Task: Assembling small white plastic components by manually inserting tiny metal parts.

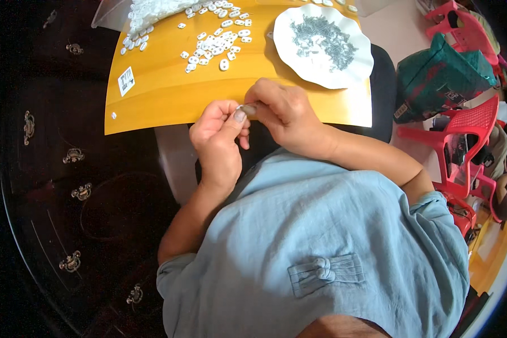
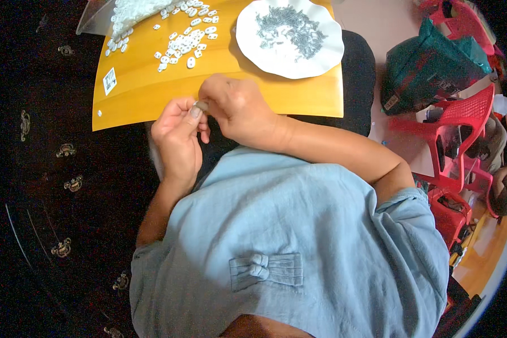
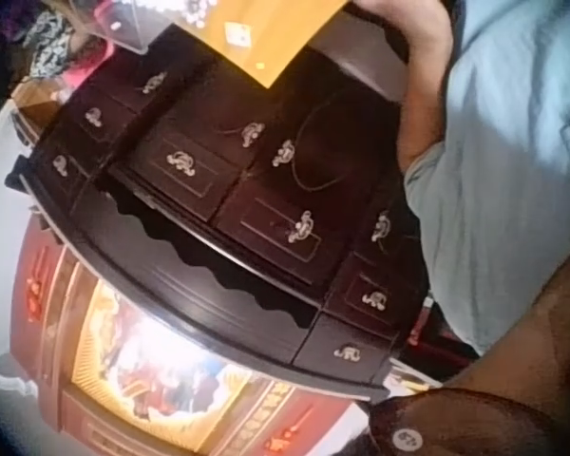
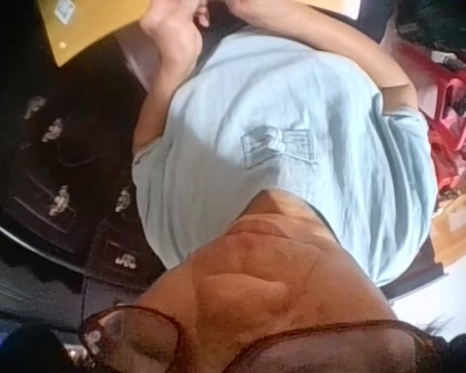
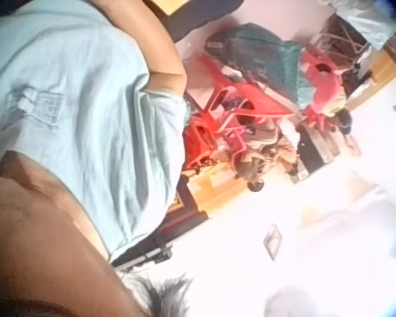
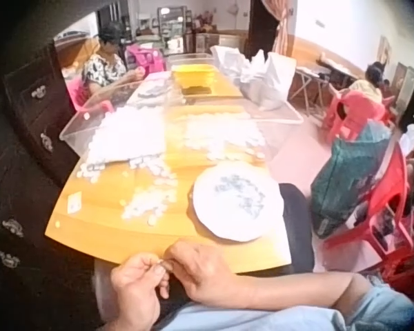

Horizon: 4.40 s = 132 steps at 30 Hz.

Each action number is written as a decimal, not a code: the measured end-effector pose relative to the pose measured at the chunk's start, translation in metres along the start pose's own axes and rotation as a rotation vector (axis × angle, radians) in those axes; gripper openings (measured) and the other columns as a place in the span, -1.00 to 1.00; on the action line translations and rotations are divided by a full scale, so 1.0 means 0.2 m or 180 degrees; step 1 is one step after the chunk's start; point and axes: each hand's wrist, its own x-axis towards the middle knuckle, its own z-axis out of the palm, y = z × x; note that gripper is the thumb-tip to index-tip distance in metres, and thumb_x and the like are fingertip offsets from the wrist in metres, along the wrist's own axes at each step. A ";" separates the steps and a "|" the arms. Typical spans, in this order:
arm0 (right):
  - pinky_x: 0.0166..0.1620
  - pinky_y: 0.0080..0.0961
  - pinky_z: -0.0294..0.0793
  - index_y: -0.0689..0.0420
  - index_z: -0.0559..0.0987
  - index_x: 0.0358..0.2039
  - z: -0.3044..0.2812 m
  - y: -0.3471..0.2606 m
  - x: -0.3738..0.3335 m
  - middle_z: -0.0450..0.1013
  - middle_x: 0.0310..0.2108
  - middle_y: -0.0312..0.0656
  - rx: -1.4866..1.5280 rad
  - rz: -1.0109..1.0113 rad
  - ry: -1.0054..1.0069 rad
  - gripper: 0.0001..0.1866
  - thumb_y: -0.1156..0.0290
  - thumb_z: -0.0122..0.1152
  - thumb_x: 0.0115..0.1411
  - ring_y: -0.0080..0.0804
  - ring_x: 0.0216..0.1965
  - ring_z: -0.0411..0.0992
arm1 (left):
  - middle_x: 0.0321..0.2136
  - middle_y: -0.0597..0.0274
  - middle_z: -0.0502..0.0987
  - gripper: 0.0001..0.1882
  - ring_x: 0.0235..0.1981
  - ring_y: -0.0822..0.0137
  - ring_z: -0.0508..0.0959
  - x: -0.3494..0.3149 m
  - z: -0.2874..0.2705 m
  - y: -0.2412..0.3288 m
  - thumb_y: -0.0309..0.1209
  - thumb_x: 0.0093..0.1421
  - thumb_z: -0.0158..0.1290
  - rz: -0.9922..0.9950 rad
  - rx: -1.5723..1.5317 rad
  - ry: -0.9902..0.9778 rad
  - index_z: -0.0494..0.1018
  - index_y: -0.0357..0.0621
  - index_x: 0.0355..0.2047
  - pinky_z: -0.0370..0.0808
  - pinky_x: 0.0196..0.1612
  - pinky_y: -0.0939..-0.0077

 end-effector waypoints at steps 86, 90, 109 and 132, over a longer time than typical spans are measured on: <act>-0.46 -0.69 0.36 0.26 0.55 -0.33 -0.43 0.07 0.04 0.50 -0.47 -0.22 0.3115 0.2256 0.0291 -0.90 0.48 0.19 0.23 -0.53 -0.49 0.49 | -0.45 0.14 0.53 -0.93 -0.46 0.41 0.52 0.14 0.37 0.09 -0.62 0.20 0.03 0.0908 0.0324 -0.0011 0.45 -0.42 -0.32 0.52 -0.34 0.53; -0.46 -0.69 0.36 0.27 0.54 -0.32 -0.44 0.07 0.02 0.50 -0.46 -0.22 0.3124 0.2152 0.0321 -0.89 0.47 0.18 0.24 -0.53 -0.49 0.49 | -0.47 0.18 0.52 -0.94 -0.46 0.46 0.51 0.12 0.40 0.10 -0.63 0.19 0.03 0.0952 0.0514 -0.0049 0.46 -0.42 -0.34 0.52 -0.35 0.57; -0.41 -0.71 0.33 0.23 0.55 -0.36 -0.43 0.05 0.02 0.48 -0.51 -0.29 0.2455 0.1765 0.0156 -0.91 0.47 0.21 0.20 -0.63 -0.50 0.41 | -0.48 0.27 0.48 -0.98 -0.51 0.53 0.45 0.15 0.34 0.10 -0.66 0.17 0.01 0.0883 0.0760 -0.0219 0.44 -0.39 -0.40 0.47 -0.40 0.65; -0.41 -0.73 0.35 0.23 0.55 -0.33 -0.43 0.10 0.01 0.50 -0.46 -0.28 0.2577 0.1682 -0.0062 -0.90 0.46 0.21 0.22 -0.64 -0.50 0.43 | -0.49 0.30 0.46 -0.99 -0.53 0.56 0.44 0.13 0.34 0.08 -0.67 0.14 0.03 0.0991 0.1022 -0.0144 0.42 -0.38 -0.41 0.43 -0.43 0.69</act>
